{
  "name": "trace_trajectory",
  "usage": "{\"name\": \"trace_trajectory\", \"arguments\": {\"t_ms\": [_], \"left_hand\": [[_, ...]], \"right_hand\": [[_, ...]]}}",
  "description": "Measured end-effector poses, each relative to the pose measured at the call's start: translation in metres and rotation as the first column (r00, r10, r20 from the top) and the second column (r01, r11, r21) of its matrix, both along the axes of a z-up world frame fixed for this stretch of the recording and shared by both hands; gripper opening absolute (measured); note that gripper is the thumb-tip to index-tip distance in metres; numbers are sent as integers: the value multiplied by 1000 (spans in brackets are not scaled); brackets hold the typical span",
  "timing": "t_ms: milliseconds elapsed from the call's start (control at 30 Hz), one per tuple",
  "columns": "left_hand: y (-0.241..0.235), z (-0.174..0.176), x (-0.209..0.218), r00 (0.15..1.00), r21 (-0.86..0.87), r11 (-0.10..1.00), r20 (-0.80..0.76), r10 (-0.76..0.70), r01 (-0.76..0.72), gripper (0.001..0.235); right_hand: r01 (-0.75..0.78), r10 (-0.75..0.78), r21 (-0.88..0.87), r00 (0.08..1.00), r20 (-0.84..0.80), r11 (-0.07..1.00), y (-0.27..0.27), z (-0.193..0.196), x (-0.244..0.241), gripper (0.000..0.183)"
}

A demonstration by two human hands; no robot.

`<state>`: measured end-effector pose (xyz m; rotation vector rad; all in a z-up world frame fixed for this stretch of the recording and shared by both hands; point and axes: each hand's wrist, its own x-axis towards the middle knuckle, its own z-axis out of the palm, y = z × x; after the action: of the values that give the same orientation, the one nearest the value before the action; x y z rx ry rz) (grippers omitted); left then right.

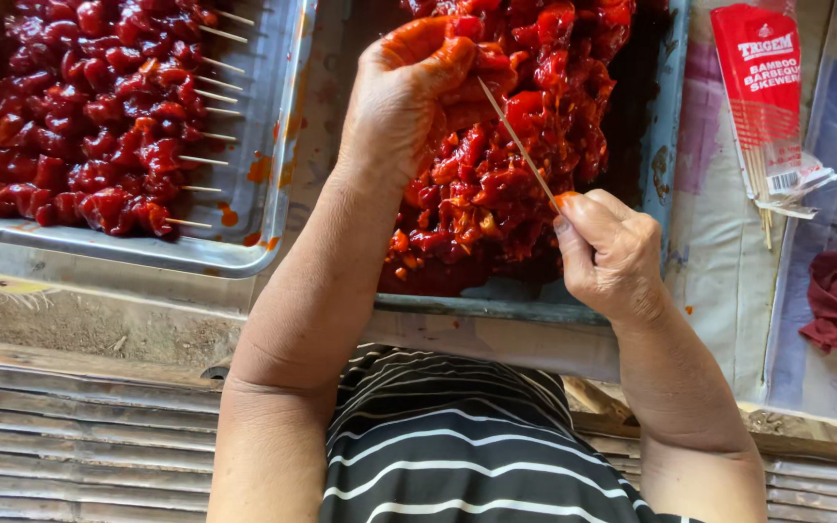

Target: The person threads marinated red meat chunks onto bamboo skewers by hand. They repeatedly pick up pieces from a metal tray and push them onto the skewer, then place the completed skewers into a second tray.

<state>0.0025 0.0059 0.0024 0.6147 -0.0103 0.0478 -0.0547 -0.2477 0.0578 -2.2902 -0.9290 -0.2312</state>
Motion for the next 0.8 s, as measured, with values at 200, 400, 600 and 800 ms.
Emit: {"name": "trace_trajectory", "arguments": {"t_ms": [200,400,600,800], "left_hand": [[-5,-7,3,999,24,1000,35,-21,20,23],[-15,-9,1,996,57,996,63,61,-64,23],[-26,-14,1,986,-13,994,127,106,-105,21],[-35,-14,2,988,-42,988,47,150,-149,24]], "right_hand": [[31,-31,-13,999,-19,999,-1,-2,0,16],[49,-50,8,999,14,999,8,-1,-7,18],[31,-30,-12,997,68,999,13,-2,-10,17],[50,-49,-23,997,57,998,13,-6,-7,19]]}}
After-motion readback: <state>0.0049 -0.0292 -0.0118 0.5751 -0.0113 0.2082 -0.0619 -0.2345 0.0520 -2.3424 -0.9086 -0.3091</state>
